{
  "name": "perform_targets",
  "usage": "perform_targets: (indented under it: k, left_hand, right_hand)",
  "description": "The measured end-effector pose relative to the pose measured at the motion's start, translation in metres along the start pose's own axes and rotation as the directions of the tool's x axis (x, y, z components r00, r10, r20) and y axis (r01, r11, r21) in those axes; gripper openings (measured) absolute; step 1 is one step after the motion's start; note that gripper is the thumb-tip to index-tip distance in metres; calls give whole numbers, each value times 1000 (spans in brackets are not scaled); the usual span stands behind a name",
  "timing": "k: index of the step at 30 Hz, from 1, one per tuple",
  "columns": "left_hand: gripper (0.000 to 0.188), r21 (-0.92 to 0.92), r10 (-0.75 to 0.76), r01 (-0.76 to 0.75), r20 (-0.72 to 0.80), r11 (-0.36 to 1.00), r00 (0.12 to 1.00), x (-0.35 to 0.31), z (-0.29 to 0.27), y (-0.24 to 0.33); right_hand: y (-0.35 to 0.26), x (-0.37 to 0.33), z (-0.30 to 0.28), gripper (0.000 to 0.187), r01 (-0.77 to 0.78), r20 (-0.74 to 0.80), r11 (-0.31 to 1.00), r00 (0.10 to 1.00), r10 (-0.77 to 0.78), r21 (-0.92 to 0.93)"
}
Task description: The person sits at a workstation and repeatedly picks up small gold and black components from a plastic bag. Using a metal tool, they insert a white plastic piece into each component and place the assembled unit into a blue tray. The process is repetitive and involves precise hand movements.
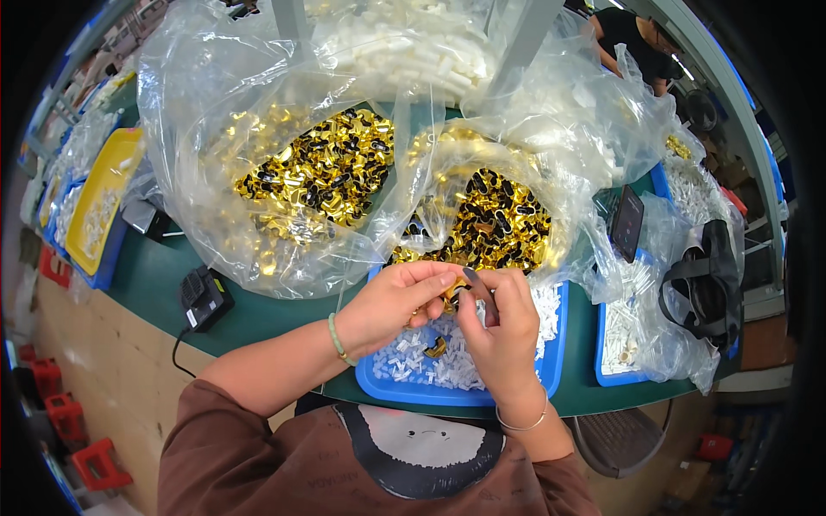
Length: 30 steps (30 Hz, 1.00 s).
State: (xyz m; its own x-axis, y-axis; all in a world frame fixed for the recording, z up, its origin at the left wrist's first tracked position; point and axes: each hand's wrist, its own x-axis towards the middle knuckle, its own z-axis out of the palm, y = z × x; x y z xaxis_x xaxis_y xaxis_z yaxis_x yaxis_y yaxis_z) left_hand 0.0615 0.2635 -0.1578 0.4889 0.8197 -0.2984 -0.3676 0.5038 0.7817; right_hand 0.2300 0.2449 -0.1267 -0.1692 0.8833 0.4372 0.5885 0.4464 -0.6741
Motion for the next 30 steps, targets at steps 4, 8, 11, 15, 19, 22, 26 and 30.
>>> perform_targets:
  k: [4, 8, 11, 15, 19, 22, 26, 30]
  left_hand:
    - [27, -97, -35, 40, 47, 994, 998, -1, -1, 3]
    - [29, -139, -52, 64, 89, 988, 995, 1, -6, 0]
    - [31, -69, -47, 53, 84, 996, 995, 0, -7, -2]
    - [33, 205, -5, -8, 61, 979, 998, -9, 2, 14]
    - [35, 304, 261, -273, 79, 913, 962, -8, 7, 0]
    - [36, 408, 198, -228, 116, 884, 973, -13, 8, 10]
    - [31, 431, 128, -178, 143, 885, 981, -12, 5, 14]
    - [25, 482, 75, -161, 194, 861, 978, -11, -4, 16]
  right_hand:
    - [3, 4, -11, 33, -25, 115, 992, 993, 11, 126]
    - [6, 6, -13, 32, -38, 182, 985, 983, 8, 165]
    - [9, 5, -14, 30, -58, 186, 985, 982, 27, 163]
    - [11, 5, -14, 29, -75, 159, 990, 986, 55, 121]
    - [10, 7, -14, 31, -45, 172, 998, 985, 36, 47]
    - [16, 5, -12, 31, 32, 149, 996, 988, -45, 86]
    - [14, 7, -16, 29, -9, 198, 994, 980, -13, 111]
    - [13, 8, -16, 29, 27, 225, 996, 973, -45, 83]
